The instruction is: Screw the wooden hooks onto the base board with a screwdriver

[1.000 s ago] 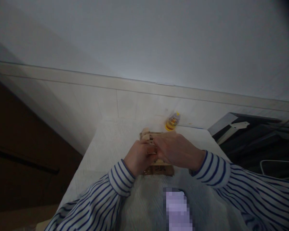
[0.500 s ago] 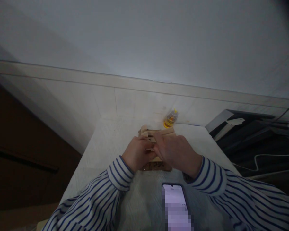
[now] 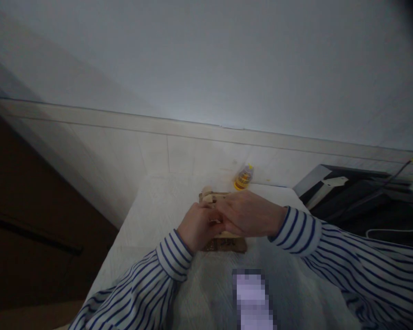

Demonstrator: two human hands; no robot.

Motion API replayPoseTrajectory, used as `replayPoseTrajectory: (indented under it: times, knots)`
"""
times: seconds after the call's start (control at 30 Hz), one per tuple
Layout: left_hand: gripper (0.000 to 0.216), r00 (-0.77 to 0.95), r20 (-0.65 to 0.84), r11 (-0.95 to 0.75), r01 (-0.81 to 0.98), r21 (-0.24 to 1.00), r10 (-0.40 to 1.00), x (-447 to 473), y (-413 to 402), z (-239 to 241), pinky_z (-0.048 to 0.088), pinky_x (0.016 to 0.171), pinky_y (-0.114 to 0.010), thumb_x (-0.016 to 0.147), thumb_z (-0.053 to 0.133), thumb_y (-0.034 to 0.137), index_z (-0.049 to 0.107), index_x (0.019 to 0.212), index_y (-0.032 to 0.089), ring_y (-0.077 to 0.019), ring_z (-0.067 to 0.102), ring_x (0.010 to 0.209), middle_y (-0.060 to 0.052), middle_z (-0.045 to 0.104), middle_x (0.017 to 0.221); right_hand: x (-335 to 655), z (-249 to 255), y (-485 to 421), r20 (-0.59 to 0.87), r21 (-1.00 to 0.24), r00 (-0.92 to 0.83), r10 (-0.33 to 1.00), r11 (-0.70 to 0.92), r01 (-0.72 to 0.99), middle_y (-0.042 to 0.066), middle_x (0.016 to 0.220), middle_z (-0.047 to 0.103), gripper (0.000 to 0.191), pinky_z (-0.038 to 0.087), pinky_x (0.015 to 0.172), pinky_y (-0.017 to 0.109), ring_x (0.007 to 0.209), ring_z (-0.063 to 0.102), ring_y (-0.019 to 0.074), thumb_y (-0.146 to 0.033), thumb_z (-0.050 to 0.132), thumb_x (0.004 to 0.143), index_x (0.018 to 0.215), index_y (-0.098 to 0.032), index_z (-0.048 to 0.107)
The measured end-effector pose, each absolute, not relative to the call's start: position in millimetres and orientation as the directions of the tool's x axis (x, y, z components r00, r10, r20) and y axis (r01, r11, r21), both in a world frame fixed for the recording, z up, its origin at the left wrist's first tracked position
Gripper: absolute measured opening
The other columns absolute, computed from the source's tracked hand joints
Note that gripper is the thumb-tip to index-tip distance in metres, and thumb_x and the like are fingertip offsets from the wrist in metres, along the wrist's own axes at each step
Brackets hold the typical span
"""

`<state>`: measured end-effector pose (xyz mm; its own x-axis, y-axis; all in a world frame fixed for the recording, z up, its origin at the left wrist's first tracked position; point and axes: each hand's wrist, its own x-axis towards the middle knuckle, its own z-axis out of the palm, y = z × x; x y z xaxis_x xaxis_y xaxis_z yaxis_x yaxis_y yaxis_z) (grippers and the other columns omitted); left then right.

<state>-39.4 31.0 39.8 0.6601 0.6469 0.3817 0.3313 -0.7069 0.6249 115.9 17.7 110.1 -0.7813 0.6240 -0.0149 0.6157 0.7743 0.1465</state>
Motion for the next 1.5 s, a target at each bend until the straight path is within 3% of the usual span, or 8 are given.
replayPoseTrajectory:
  times: [0.17,0.43,0.7,0.93,1.23,1.5]
  knots:
    - [0.015,0.654,0.391,-0.699,0.306,0.646,0.647,-39,36,34,0.042,0.068,-0.025,0.077,0.056,0.021,0.065,0.067,0.015,-0.0149,0.056,0.071,-0.004,0.062,0.072,114,98,22,-0.001,0.140,-0.727,0.687,0.720,0.680,0.010,0.082,0.061,0.027,0.036,0.059,0.028,0.073,0.056,0.0176,-0.030,0.039,0.083,0.100,-0.010,0.048]
    - [0.021,0.676,0.371,-0.705,0.314,0.636,0.636,-38,42,26,0.042,0.065,-0.025,0.080,0.053,0.024,0.064,0.065,0.015,-0.0139,0.054,0.065,-0.003,0.059,0.061,105,92,11,-0.027,0.227,-0.499,0.866,0.491,0.841,0.008,0.072,0.062,0.015,0.031,0.047,0.025,0.059,0.058,0.0181,-0.025,0.039,0.082,0.090,-0.014,0.046]
    - [0.020,0.716,0.378,-0.737,0.280,0.615,0.587,-39,44,27,0.042,0.068,-0.027,0.081,0.050,0.022,0.065,0.068,0.016,-0.0144,0.055,0.067,-0.002,0.061,0.063,93,92,0,0.007,0.281,-0.348,0.938,0.332,0.900,0.008,0.069,0.064,0.016,0.028,0.043,0.025,0.058,0.060,0.0204,-0.026,0.039,0.083,0.094,-0.015,0.044]
    - [0.015,0.639,0.375,-0.721,0.448,0.529,0.672,-37,35,37,0.040,0.064,-0.026,0.073,0.061,0.024,0.062,0.060,0.016,-0.0147,0.053,0.064,-0.001,0.060,0.060,95,99,-1,0.049,0.230,-0.382,0.923,0.362,0.903,0.006,0.068,0.063,0.018,0.028,0.042,0.026,0.055,0.059,0.0212,-0.026,0.033,0.084,0.094,-0.015,0.043]
    - [0.009,0.629,0.402,-0.721,0.401,0.566,0.665,-40,31,41,0.039,0.062,-0.023,0.074,0.061,0.026,0.067,0.071,0.021,-0.0139,0.054,0.064,0.001,0.059,0.058,117,122,1,-0.046,-0.048,-0.642,0.765,0.640,0.767,0.005,0.076,0.059,0.014,0.036,0.056,0.025,0.065,0.055,0.0145,-0.025,0.037,0.084,0.084,-0.015,0.046]
    - [0.019,0.658,0.370,-0.709,0.370,0.600,0.656,-37,37,34,0.039,0.061,-0.023,0.078,0.056,0.032,0.068,0.074,0.018,-0.0135,0.053,0.061,-0.001,0.062,0.059,125,99,7,0.038,0.026,-0.714,0.699,0.714,0.700,0.005,0.078,0.057,0.015,0.035,0.057,0.027,0.066,0.051,0.0146,-0.020,0.034,0.087,0.085,-0.014,0.048]
